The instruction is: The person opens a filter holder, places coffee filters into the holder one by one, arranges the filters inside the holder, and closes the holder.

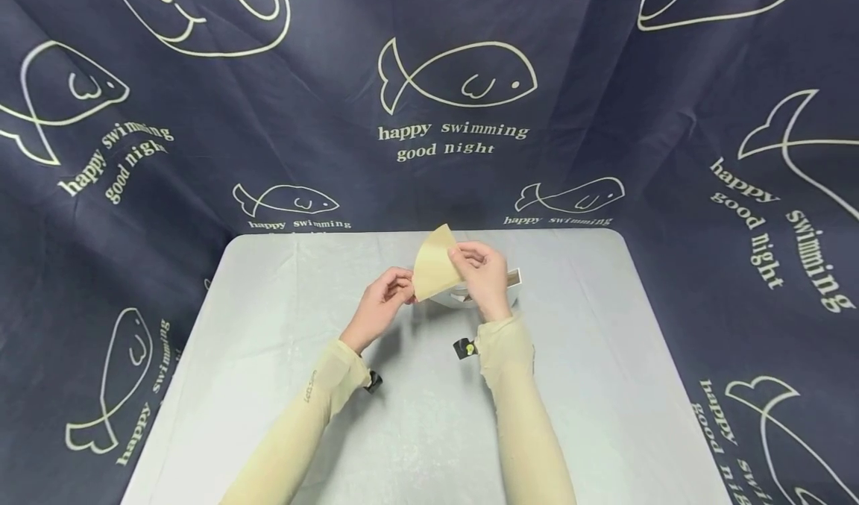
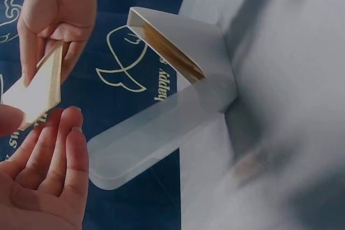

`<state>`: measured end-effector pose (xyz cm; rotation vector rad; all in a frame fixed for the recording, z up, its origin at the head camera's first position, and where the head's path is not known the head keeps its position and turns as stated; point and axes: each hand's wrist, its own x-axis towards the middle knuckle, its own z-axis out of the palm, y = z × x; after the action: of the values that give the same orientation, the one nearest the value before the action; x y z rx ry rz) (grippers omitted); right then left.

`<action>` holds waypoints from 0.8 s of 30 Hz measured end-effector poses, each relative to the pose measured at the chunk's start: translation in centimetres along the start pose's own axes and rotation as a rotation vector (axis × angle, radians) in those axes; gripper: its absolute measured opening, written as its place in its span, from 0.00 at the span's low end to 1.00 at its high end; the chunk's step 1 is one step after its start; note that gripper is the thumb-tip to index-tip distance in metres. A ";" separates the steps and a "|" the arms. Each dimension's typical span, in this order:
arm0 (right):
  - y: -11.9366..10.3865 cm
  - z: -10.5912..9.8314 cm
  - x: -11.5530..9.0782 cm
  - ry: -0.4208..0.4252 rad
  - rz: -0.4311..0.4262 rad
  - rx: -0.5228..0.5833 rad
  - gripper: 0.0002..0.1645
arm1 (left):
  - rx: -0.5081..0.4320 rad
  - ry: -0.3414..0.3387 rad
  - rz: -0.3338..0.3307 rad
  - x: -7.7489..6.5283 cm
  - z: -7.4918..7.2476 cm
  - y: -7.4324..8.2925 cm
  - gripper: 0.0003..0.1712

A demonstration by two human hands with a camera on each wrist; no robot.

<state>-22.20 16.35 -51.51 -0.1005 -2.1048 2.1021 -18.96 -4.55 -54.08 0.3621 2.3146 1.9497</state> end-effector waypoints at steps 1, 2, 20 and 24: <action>0.1 0.1 0.0 0.019 -0.003 0.018 0.16 | -0.003 0.008 0.001 0.1 0.0 0.1 0.12; 0.2 0.2 -0.1 0.034 -0.006 0.035 0.15 | -0.009 0.013 0.001 0.1 0.1 0.1 0.14; 0.7 -2.1 -1.0 0.019 -0.183 0.173 0.15 | 0.185 0.102 0.061 1.0 -0.3 0.2 0.09; 1.1 -6.1 -0.6 0.159 -0.214 0.196 0.15 | 0.195 0.097 0.059 1.0 -0.7 0.2 0.09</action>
<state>-20.69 22.24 -52.72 -0.0161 -1.7284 2.0845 -20.02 -4.95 -53.73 0.3624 2.5931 1.8095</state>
